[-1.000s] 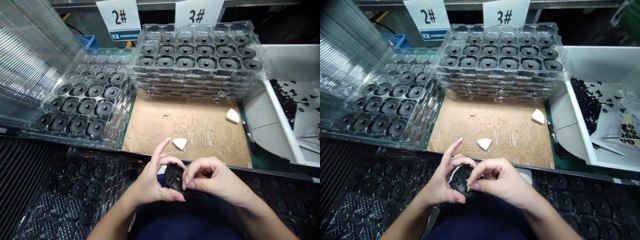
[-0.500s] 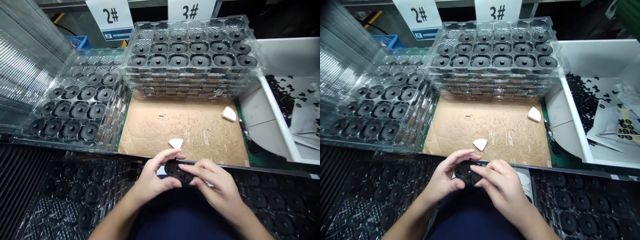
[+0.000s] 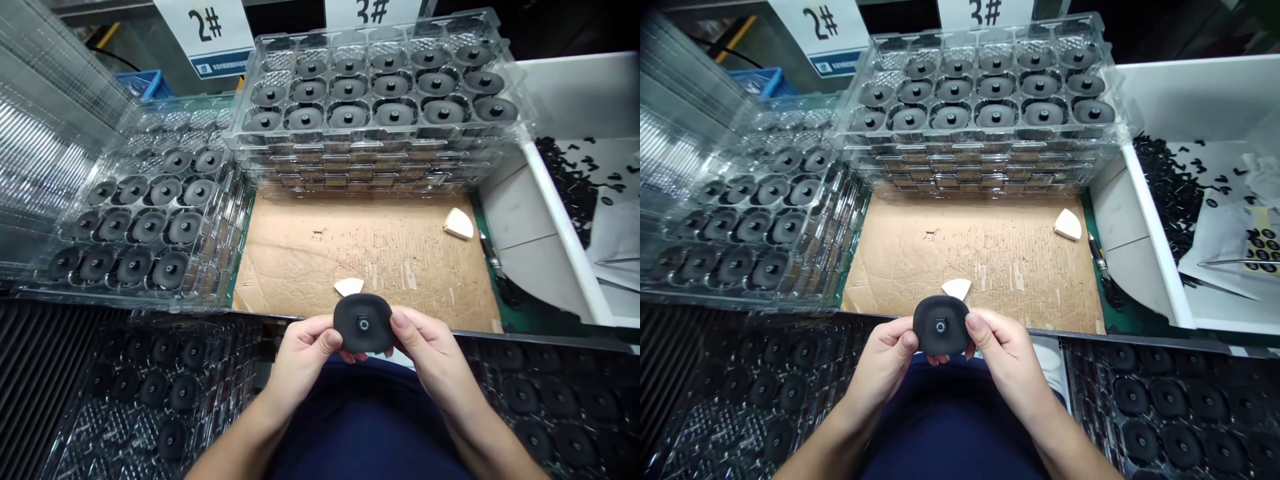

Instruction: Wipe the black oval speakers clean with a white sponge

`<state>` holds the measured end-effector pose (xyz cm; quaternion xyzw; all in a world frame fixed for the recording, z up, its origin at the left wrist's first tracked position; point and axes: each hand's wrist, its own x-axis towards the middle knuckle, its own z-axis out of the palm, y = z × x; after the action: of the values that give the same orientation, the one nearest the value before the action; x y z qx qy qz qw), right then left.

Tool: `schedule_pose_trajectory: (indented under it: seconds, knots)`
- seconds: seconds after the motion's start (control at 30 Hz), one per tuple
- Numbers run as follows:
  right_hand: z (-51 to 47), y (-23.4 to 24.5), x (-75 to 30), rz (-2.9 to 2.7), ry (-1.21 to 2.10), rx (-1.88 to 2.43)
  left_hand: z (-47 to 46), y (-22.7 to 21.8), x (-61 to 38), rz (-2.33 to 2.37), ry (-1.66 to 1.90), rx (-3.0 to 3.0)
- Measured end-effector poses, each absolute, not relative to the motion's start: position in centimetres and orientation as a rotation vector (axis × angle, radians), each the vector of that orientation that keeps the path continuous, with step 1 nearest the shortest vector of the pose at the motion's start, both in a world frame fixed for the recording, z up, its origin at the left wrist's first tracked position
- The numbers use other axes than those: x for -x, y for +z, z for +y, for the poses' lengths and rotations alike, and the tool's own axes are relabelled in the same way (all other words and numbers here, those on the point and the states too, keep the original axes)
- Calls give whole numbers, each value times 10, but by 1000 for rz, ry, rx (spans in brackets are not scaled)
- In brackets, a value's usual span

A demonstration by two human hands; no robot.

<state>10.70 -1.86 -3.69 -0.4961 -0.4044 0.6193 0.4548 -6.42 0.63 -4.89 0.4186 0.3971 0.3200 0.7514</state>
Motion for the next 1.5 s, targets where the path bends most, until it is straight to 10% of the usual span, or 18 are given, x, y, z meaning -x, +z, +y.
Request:
schedule_pose_trajectory:
  seconds: [1.5]
  knots:
    - [-22,-60,-101,-903,1570,1268,9,-51,61,977,869,-708]
